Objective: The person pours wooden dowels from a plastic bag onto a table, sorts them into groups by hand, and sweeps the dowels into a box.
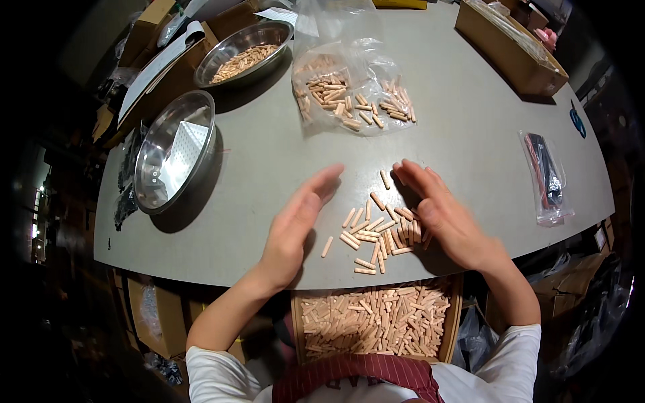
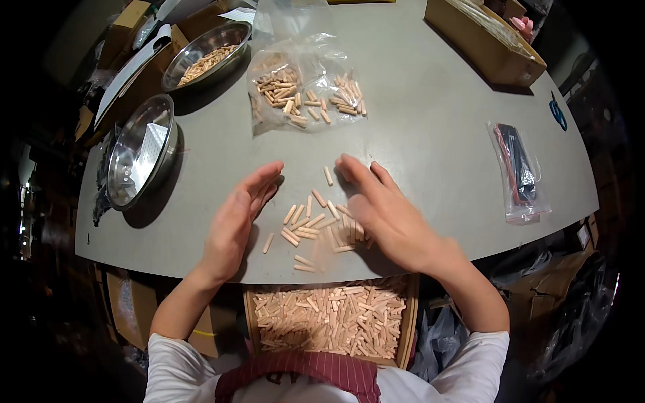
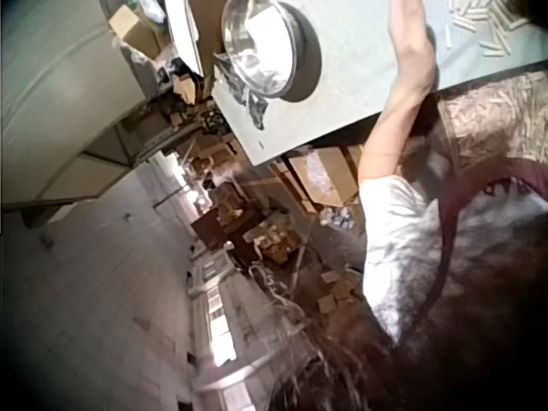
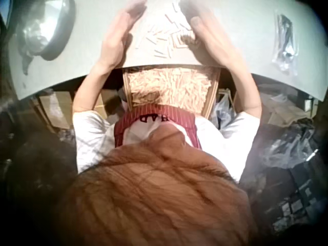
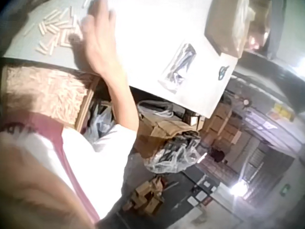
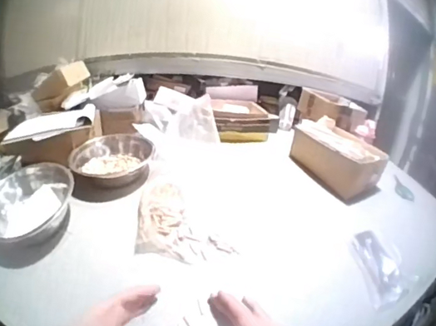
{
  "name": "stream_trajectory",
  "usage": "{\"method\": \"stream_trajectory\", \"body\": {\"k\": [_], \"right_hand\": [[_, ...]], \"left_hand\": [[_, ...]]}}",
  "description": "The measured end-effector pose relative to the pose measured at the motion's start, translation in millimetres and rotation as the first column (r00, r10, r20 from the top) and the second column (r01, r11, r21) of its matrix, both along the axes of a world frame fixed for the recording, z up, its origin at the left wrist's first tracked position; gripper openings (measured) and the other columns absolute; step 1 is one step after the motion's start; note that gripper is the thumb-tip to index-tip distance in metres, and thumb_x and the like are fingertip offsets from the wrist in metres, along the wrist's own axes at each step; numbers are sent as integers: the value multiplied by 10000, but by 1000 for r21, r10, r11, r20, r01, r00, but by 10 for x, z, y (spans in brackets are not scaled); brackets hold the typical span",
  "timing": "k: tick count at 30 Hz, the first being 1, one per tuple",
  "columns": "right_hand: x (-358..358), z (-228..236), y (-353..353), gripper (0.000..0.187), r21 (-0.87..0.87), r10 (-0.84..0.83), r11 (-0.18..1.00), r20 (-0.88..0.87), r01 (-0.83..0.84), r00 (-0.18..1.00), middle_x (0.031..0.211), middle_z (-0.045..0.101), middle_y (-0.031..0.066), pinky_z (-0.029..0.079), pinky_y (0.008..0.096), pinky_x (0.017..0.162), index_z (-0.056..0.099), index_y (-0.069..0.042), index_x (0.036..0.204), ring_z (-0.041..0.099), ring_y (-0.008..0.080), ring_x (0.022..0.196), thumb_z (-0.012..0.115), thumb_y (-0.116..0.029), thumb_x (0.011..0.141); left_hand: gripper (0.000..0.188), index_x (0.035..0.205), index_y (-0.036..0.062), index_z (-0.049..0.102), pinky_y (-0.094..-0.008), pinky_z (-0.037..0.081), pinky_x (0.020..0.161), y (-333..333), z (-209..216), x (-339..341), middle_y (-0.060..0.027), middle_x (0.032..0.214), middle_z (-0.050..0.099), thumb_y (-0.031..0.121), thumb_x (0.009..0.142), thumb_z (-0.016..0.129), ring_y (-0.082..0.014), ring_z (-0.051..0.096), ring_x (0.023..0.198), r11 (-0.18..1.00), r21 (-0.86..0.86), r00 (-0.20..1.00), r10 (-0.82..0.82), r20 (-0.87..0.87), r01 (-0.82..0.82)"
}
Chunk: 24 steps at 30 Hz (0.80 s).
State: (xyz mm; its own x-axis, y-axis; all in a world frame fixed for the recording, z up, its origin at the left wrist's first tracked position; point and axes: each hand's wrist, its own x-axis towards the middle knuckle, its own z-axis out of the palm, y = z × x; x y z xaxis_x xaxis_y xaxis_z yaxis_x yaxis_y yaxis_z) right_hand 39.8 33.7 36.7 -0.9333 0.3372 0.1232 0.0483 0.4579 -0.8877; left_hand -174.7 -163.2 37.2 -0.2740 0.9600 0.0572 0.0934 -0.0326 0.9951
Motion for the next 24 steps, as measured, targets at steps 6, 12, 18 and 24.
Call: {"method": "stream_trajectory", "body": {"k": [6, 12, 18, 24], "right_hand": [[-11, -52, -2, 703, -70, 200, 977, -57, -204, 978, 1569, 545, 221, 186, 484, 1324, 315, 54, 1623, 458, 332, 1522, 416, -443, 1136], [161, -46, 2, 508, -479, -178, 877, -244, 41, 953, 1504, 595, 194, 387, 399, 1230, 483, 52, 1525, 533, 261, 1445, 493, -278, 1139], [217, -105, 49, 410, -190, -357, 931, -289, 312, 888, 1467, 631, 171, 440, 384, 1176, 586, 54, 1425, 605, 254, 1364, 545, -19, 1024], [212, -135, 50, 432, 66, -352, 921, -282, 384, 892, 1466, 630, 202, 473, 395, 1138, 604, 44, 1384, 648, 289, 1306, 586, 57, 953]], "left_hand": [[628, 1571, -86, 415, -450, 223, 1322, 60, 72, 96, -226, 1652, 432, 394, 1183, 298, -311, 370, 1569, 1000, 30, 996, -4, 88, 1], [572, 1526, -77, 479, -431, 285, 1293, 10, 47, 66, -217, 1630, 469, 355, 1180, 330, -298, 419, 1537, 997, 51, 995, 61, 77, -65], [349, 1368, -41, 642, -405, 332, 1252, -58, 98, 76, -202, 1558, 561, 127, 1092, 510, -270, 486, 1485, 980, 62, 982, 187, 30, -189], [362, 1325, 14, 669, -448, 348, 1236, -12, -8, 16, -168, 1495, 610, 117, 978, 660, -330, 478, 1480, 988, 75, 850, 157, -503, -139]]}}
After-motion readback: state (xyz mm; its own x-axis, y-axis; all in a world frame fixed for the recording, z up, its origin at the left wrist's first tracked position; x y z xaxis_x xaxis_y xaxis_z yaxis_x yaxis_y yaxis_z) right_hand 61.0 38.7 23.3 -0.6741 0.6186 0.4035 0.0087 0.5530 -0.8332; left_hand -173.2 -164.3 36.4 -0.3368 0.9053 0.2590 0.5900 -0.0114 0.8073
